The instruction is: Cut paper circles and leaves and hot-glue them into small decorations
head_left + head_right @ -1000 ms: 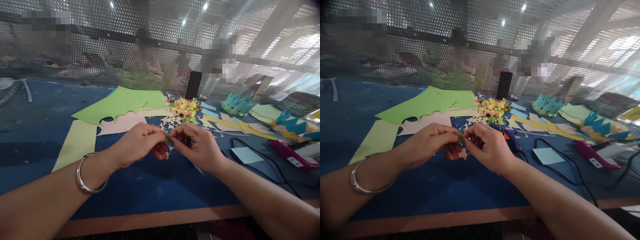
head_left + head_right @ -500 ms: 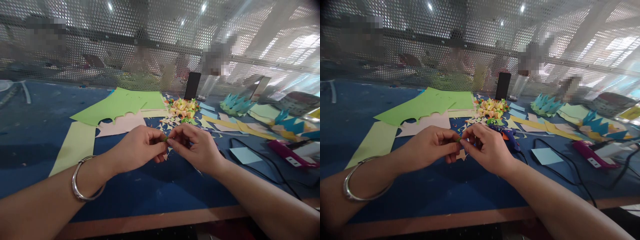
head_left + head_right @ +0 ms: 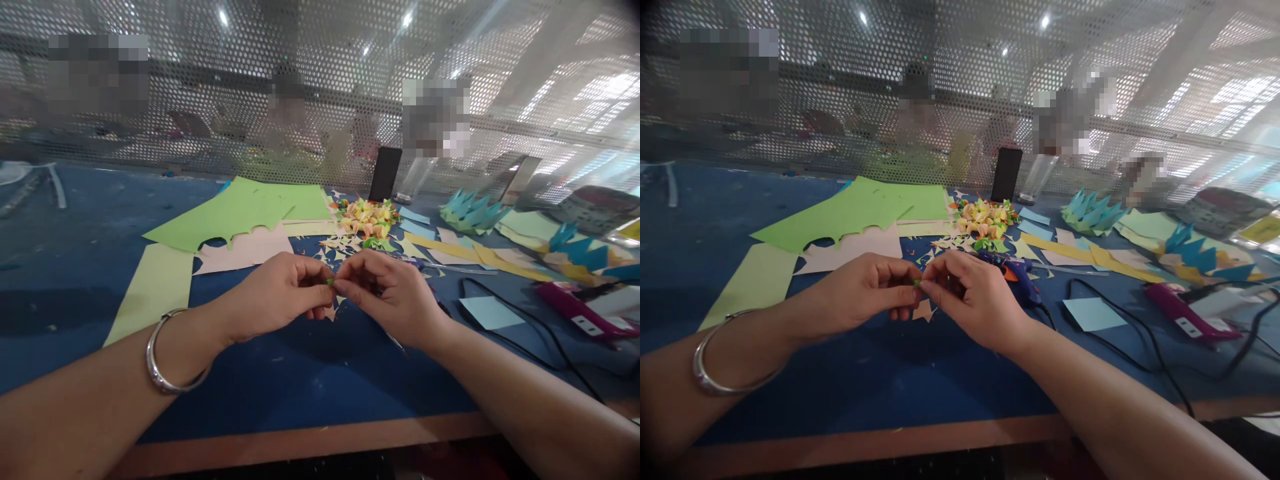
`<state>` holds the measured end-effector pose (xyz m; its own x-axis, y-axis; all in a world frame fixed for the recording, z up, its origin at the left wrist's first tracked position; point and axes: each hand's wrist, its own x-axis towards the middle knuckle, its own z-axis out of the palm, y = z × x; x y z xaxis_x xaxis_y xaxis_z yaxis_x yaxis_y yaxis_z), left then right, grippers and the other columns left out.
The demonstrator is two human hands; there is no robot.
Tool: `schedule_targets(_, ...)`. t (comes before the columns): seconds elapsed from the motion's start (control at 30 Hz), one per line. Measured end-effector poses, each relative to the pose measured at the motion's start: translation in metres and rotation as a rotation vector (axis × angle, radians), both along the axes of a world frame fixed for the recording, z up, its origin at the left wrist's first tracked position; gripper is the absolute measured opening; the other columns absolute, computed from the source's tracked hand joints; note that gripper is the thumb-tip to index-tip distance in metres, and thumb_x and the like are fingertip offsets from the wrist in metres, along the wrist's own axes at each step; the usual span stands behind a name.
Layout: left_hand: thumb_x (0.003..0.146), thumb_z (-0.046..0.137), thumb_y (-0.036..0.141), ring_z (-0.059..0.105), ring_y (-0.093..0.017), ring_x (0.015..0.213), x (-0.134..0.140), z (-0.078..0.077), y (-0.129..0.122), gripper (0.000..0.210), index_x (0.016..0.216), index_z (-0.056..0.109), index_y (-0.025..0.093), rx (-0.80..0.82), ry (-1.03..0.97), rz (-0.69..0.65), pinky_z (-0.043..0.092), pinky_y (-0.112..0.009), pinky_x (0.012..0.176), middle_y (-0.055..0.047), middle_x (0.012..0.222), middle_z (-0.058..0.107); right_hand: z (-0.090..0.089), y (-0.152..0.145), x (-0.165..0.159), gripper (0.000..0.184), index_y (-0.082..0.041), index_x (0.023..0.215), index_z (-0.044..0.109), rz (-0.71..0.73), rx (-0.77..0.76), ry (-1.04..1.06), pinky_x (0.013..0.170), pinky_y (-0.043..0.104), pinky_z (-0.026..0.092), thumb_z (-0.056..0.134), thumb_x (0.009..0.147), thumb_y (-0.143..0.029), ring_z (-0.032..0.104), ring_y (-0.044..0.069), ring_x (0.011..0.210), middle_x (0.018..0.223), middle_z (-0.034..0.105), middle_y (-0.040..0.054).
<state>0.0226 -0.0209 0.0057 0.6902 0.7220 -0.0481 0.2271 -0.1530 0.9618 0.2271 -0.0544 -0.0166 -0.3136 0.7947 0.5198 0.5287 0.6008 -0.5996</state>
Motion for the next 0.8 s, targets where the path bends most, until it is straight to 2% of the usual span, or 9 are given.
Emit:
schedule_targets(0.1, 0.089, 0.062, 0.024, 0.06, -0.012, 0.067, -0.0004, -0.0016, 0.0008, 0.009, 0.085, 0.063, 0.017, 0.056, 0.01, -0.006, 0.049, -0.025, 0.068, -0.001, 0.074, 0.069, 0.0001, 0.0, 0.0005, 0.01, -0.02, 0.089, 0.062, -0.003, -0.035, 0.02, 0.057, 0.023, 0.041, 0.064, 0.095, -0.028, 0.051, 0.009, 0.063, 0.075, 0.059, -0.0029)
schedule_targets(0.17, 0.088, 0.064, 0.024, 0.062, -0.013, 0.071, -0.0011, -0.0028, 0.0008, 0.008, 0.092, 0.061, 0.018, 0.172, 0.012, 0.03, 0.049, -0.026, 0.068, 0.0, 0.078, 0.069, 0.0002, 0.0008, 0.0008, 0.011, -0.02, 0.089, 0.062, -0.015, -0.054, 0.023, 0.057, 0.023, 0.04, 0.063, 0.095, -0.028, 0.05, 0.009, 0.063, 0.075, 0.059, -0.0029)
schedule_targets(0.23, 0.085, 0.066, 0.023, 0.062, -0.014, 0.074, -0.0021, -0.0033, 0.0, 0.017, 0.1, 0.058, 0.02, 0.319, 0.02, 0.082, 0.048, -0.026, 0.067, 0.001, 0.083, 0.067, 0.0006, 0.0022, 0.0009, 0.011, -0.02, 0.089, 0.062, -0.023, -0.073, 0.028, 0.057, 0.023, 0.04, 0.063, 0.095, -0.028, 0.05, 0.009, 0.063, 0.075, 0.059, -0.0028)
schedule_targets(0.33, 0.084, 0.066, 0.021, 0.058, -0.013, 0.07, -0.0036, -0.0027, -0.0012, 0.018, 0.099, 0.056, 0.022, 0.455, 0.04, 0.131, 0.046, -0.024, 0.063, 0.003, 0.08, 0.061, 0.0015, 0.0045, 0.0005, 0.011, -0.019, 0.088, 0.062, -0.028, -0.093, 0.05, 0.059, 0.023, 0.041, 0.064, 0.095, -0.028, 0.052, 0.009, 0.065, 0.077, 0.06, -0.0019)
schedule_targets(0.47, 0.086, 0.065, 0.026, 0.056, -0.012, 0.066, -0.0043, -0.0031, -0.0003, 0.009, 0.092, 0.06, 0.021, 0.464, 0.052, 0.14, 0.046, -0.024, 0.061, 0.002, 0.075, 0.06, 0.0025, 0.0056, -0.0003, 0.015, -0.019, 0.088, 0.062, -0.019, -0.159, 0.105, 0.053, 0.022, 0.039, 0.064, 0.094, -0.032, 0.051, 0.009, 0.06, 0.073, 0.058, -0.0024)
schedule_targets(0.67, 0.086, 0.068, 0.03, 0.061, -0.013, 0.07, -0.0037, -0.0056, 0.0047, 0.011, 0.087, 0.066, 0.019, 0.421, 0.039, 0.168, 0.048, -0.024, 0.065, 0.0, 0.077, 0.068, 0.0026, 0.0044, -0.0008, 0.016, -0.018, 0.087, 0.063, -0.015, -0.181, 0.113, 0.049, 0.021, 0.036, 0.065, 0.094, -0.033, 0.047, 0.007, 0.054, 0.07, 0.057, -0.0035)
schedule_targets(0.8, 0.085, 0.069, 0.03, 0.059, -0.012, 0.067, -0.0034, -0.0037, 0.0061, 0.013, 0.084, 0.067, 0.017, 0.399, 0.032, 0.196, 0.046, -0.024, 0.062, 0.0, 0.074, 0.066, 0.0044, 0.0033, -0.0013, 0.016, -0.018, 0.087, 0.063, -0.017, -0.174, 0.127, 0.051, 0.021, 0.039, 0.065, 0.094, -0.032, 0.051, 0.007, 0.057, 0.072, 0.06, -0.002)
